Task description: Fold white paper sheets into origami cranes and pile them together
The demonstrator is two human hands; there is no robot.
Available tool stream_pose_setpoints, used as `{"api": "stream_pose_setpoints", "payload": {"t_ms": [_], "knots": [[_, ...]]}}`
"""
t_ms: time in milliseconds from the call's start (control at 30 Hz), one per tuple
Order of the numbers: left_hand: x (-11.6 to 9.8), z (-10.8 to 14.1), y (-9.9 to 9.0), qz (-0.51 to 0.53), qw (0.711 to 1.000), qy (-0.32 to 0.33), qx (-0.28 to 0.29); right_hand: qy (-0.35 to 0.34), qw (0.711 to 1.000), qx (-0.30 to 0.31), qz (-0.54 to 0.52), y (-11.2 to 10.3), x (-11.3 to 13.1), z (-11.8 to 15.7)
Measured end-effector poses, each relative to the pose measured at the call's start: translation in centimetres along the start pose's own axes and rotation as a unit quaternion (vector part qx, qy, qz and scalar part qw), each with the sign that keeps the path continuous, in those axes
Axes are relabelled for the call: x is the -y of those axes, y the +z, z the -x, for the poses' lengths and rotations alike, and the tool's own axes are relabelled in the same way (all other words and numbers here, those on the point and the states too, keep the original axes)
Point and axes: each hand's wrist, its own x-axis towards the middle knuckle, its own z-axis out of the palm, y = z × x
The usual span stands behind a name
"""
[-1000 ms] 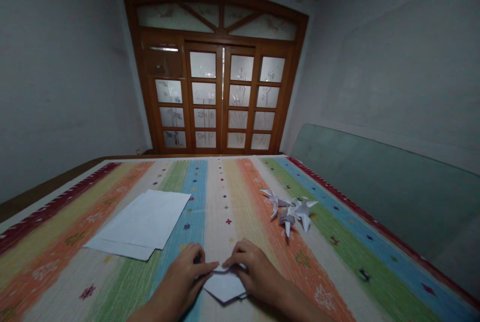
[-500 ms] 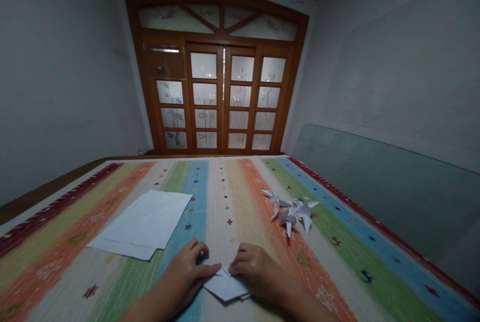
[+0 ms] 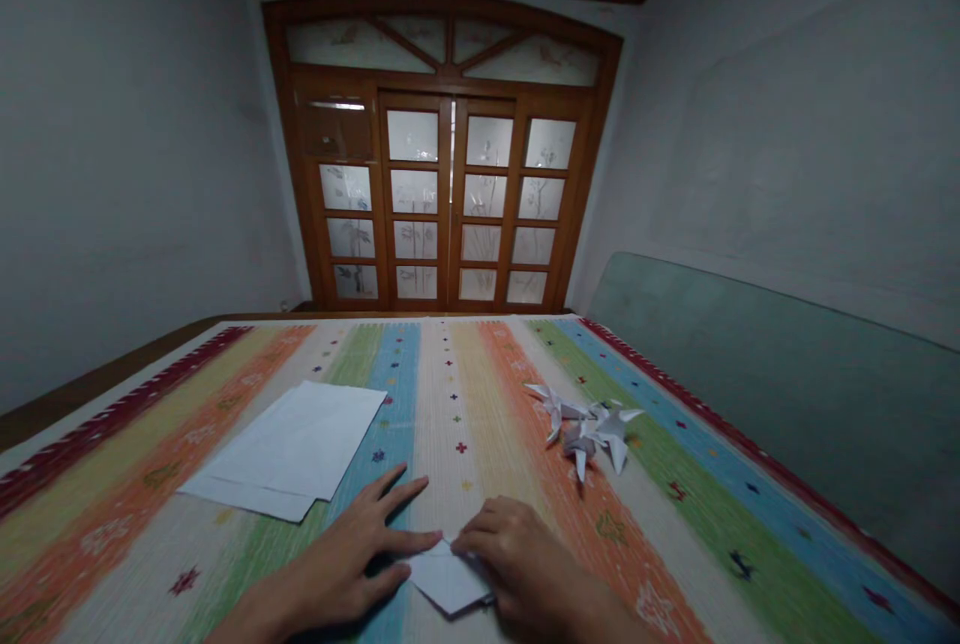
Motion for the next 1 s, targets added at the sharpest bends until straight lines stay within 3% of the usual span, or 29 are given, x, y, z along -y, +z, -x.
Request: {"api": "stream_pose_setpoints", "payload": {"t_ms": [233, 367, 533, 600, 700, 800, 900, 1000], "knots": [[-0.5, 0.3, -0.4, -0.006, 1.000, 0.002, 0.006, -0.063, 0.997, -0.014, 0.038, 1.8, 0.9, -0.6], [-0.7, 0.4, -0.4, -0.001, 1.000, -0.007, 0.026, -0.060, 0.998, -0.010, 0.033, 2.6, 0.9, -0.5], [-0.7, 0.4, 0.4, -0.008, 1.000, 0.005, -0.022, -0.065, 0.997, 0.000, 0.032, 3.6, 0.2, -0.2], [-0.7, 0.3, 0.6, -0.017, 0.999, 0.012, -0.037, -0.063, 0.997, -0.022, 0.046, 4.2, 0.1, -0.4], [-0.9, 0.1, 0.5, -0.021, 0.999, 0.018, -0.047, -0.050, 0.996, -0.067, 0.037, 4.8, 0.3, -0.6], [-1.1, -0.2, 0.5, 0.009, 0.998, 0.012, -0.062, -0.022, 0.997, -0.074, -0.006, 4.7, 0.6, -0.4], [-0.9, -0.4, 0.9, 0.047, 0.995, -0.014, -0.082, 0.017, 0.993, -0.089, -0.072, 4.4, 0.7, 0.1], [-0.4, -0.5, 1.3, 0.080, 0.993, -0.048, -0.067, 0.047, 0.983, -0.113, -0.135, 4.2, 0.5, 0.4]]}}
